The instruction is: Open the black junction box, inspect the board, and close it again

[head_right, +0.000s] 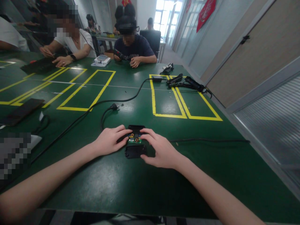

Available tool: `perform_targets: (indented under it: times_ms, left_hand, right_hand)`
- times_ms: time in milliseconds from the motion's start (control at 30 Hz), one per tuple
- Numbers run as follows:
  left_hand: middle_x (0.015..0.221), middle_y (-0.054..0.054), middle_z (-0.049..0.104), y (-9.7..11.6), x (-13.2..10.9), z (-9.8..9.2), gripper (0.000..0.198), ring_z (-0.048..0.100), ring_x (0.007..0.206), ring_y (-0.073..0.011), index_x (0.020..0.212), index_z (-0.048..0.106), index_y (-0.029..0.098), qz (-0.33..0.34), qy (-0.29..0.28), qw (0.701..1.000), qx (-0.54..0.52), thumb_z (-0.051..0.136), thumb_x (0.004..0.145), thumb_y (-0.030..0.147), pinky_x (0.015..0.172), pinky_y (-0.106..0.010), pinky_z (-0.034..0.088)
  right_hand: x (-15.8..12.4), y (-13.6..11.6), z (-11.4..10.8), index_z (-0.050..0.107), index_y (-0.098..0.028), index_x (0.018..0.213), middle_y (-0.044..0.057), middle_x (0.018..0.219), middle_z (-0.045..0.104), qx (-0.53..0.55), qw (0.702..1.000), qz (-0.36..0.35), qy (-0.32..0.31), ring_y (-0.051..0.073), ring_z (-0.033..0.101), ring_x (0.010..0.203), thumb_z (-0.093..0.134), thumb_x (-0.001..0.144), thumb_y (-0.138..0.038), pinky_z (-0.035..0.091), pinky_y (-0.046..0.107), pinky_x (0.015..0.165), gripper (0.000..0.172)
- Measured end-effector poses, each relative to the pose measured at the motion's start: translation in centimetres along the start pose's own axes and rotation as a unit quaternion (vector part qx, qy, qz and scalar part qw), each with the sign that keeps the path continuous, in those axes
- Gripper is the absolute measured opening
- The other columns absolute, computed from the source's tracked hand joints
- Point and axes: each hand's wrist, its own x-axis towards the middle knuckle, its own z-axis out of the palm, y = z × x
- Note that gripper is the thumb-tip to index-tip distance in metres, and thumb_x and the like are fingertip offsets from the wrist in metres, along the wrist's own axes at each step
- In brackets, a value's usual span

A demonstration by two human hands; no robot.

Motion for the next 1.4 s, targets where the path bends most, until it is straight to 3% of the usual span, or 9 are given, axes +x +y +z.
perform_targets:
  times_ms: [167, 367, 733, 967, 1200, 1400]
  left_hand:
    - [0.107, -0.006, 0.069, -0.7, 0.1, -0.1, 0.036, 0.073, 0.084, -0.0200, 0.134, 0.066, 0.020, -0.009, 0.006, 1.000, 0.002, 0.049, 0.105, 0.034, 0.068, -0.031, 0.059]
    - [0.123, -0.009, 0.066, -1.4, 0.0, 0.1, 0.037, 0.071, 0.077, -0.0170, 0.132, 0.068, 0.019, -0.023, 0.034, 0.999, -0.009, 0.052, 0.103, 0.037, 0.070, -0.033, 0.061]
    - [0.126, -0.010, 0.067, -1.4, -0.2, 0.1, 0.041, 0.071, 0.078, -0.0162, 0.137, 0.065, 0.020, -0.011, 0.046, 0.999, -0.006, 0.050, 0.104, 0.038, 0.071, -0.032, 0.062]
    - [0.119, -0.009, 0.070, -1.6, -0.2, -0.2, 0.041, 0.074, 0.087, -0.0196, 0.135, 0.067, 0.018, -0.009, 0.053, 0.996, -0.066, 0.050, 0.104, 0.039, 0.077, -0.034, 0.062]
    - [0.122, -0.012, 0.070, -2.0, -0.4, -0.3, 0.060, 0.075, 0.099, -0.0264, 0.137, 0.067, 0.016, 0.006, 0.044, 0.993, -0.105, 0.063, 0.094, 0.059, 0.086, -0.040, 0.063]
    - [0.125, -0.013, 0.069, -2.2, -0.4, -0.1, 0.064, 0.075, 0.101, -0.0279, 0.138, 0.067, 0.016, 0.006, 0.040, 0.994, -0.102, 0.065, 0.093, 0.062, 0.087, -0.042, 0.062]
  right_hand:
    - [-0.2, 0.7, -0.4, 0.064, -0.022, 0.115, 0.018, 0.146, 0.058, -0.033, 0.998, -0.055, -0.015, 0.031, 0.065, 0.128, 0.080, 0.085, -0.028, 0.058, 0.048, 0.103, 0.035]
    - [0.0, 0.5, 0.3, 0.066, -0.023, 0.119, 0.017, 0.144, 0.062, -0.051, 0.997, -0.060, 0.014, 0.032, 0.065, 0.127, 0.080, 0.087, -0.032, 0.060, 0.050, 0.100, 0.036]
    - [0.1, 0.6, 0.8, 0.060, -0.021, 0.131, 0.018, 0.143, 0.063, -0.047, 0.998, -0.034, 0.025, 0.033, 0.066, 0.125, 0.073, 0.094, -0.041, 0.060, 0.053, 0.100, 0.044]
    - [0.2, 0.8, 0.5, 0.065, -0.020, 0.127, 0.017, 0.144, 0.064, -0.057, 0.997, -0.044, 0.024, 0.031, 0.067, 0.121, 0.066, 0.100, -0.037, 0.060, 0.051, 0.098, 0.032]
    - [0.3, 1.5, 0.4, 0.066, -0.020, 0.129, 0.015, 0.146, 0.064, -0.065, 0.996, -0.053, 0.034, 0.030, 0.066, 0.116, 0.063, 0.102, -0.035, 0.060, 0.051, 0.095, 0.031]
    - [0.1, 1.8, 0.5, 0.066, -0.022, 0.131, 0.016, 0.147, 0.062, -0.063, 0.996, -0.057, 0.037, 0.030, 0.066, 0.117, 0.064, 0.101, -0.035, 0.059, 0.053, 0.096, 0.032]
